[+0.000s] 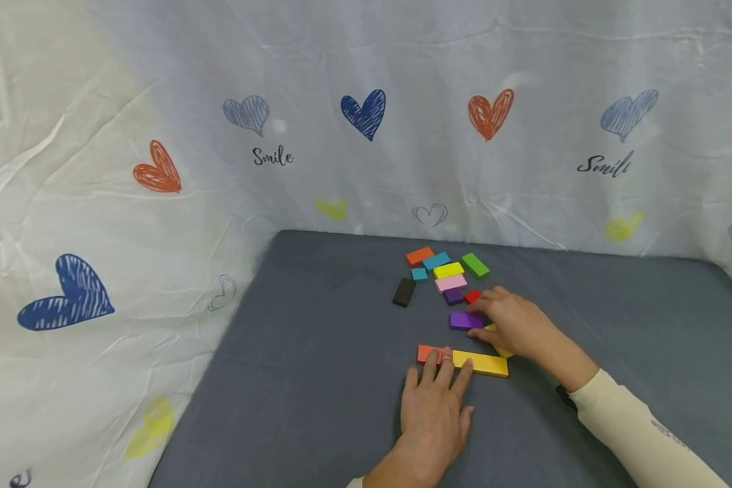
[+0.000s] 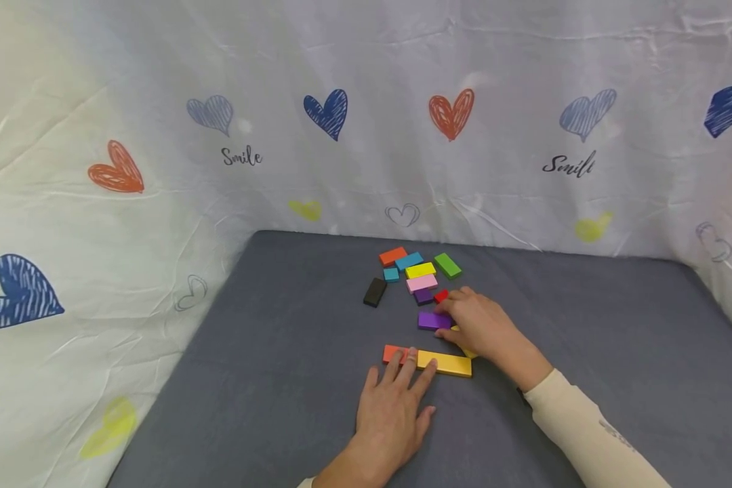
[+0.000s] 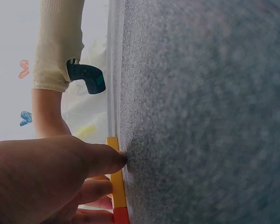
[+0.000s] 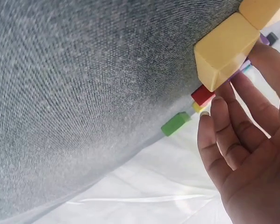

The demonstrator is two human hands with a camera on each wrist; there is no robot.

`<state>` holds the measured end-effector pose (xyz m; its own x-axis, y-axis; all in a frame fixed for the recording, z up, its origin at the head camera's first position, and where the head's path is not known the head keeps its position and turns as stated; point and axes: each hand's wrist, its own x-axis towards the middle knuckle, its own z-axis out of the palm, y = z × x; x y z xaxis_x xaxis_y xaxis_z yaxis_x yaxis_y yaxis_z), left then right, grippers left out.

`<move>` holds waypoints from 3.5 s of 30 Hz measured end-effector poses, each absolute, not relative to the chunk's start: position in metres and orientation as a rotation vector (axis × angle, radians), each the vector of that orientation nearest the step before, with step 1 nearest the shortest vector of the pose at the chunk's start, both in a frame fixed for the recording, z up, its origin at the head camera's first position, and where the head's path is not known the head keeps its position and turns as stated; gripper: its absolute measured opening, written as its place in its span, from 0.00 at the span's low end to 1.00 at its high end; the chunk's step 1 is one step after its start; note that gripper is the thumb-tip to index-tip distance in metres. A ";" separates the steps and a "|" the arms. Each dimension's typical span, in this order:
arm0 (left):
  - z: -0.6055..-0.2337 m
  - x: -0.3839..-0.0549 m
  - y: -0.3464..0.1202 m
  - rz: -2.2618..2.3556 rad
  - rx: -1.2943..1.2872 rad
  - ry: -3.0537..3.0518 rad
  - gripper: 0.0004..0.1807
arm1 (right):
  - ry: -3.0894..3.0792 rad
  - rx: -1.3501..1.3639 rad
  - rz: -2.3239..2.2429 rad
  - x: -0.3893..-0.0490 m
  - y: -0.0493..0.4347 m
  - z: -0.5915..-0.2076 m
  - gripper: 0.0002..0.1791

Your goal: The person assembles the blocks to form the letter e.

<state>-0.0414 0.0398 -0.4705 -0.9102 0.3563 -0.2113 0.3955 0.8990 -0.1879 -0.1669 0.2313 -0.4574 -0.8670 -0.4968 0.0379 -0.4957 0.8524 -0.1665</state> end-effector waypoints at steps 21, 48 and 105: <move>-0.469 -0.039 0.040 -0.323 0.566 2.896 0.39 | 3.042 -0.771 -0.270 -0.160 0.230 -0.459 0.22; -0.469 -0.039 0.041 -0.338 0.559 2.892 0.39 | 3.017 -0.711 -0.334 -0.158 0.236 -0.456 0.26; -0.468 -0.041 0.043 -0.361 0.546 2.874 0.39 | 3.039 -0.419 -0.410 -0.242 0.262 -0.441 0.28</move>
<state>-0.0411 0.0434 -0.4681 -0.9133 0.3339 -0.2331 0.3812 0.9023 -0.2012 -0.2420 0.2621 -0.4412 -0.9623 -0.2719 -0.0096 -0.2596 0.9283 -0.2661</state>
